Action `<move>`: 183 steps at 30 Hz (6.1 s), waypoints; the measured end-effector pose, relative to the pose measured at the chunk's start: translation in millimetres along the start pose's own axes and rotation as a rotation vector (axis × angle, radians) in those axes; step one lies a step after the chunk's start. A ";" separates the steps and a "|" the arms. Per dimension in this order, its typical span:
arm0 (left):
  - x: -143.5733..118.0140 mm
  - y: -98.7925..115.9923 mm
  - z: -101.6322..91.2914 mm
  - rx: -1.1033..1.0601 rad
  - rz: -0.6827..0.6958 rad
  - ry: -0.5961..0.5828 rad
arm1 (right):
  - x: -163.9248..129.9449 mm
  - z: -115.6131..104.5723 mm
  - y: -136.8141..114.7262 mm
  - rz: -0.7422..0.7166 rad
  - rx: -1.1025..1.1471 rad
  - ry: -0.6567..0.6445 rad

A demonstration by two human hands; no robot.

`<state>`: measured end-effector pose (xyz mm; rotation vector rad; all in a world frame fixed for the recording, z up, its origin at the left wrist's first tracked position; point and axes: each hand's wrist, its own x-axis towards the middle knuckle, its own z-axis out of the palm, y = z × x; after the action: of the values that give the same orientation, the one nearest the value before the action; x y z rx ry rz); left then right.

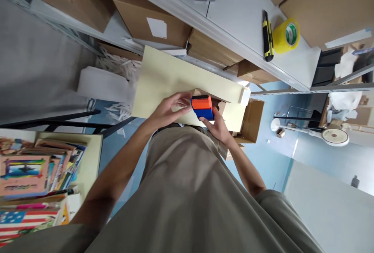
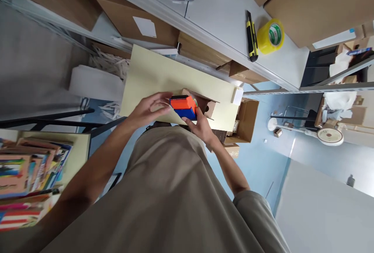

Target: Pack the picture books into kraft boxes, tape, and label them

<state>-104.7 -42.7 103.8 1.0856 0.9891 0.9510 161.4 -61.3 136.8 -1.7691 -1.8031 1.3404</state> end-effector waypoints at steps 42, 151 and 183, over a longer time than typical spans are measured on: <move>64.2 -138.6 16.3 -0.366 -0.309 0.439 | 52.2 -122.3 -127.4 0.395 -0.710 -0.450; 71.5 -155.4 49.6 0.799 0.075 0.001 | 22.1 -292.3 78.4 0.436 -0.733 -0.668; 48.7 -152.5 90.4 0.965 -0.066 0.236 | 69.7 -212.3 187.6 0.248 -0.715 -0.662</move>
<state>13.5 -49.3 -36.9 1.7301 1.7510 0.5274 423.7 53.6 80.8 -2.0870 -2.7642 1.6458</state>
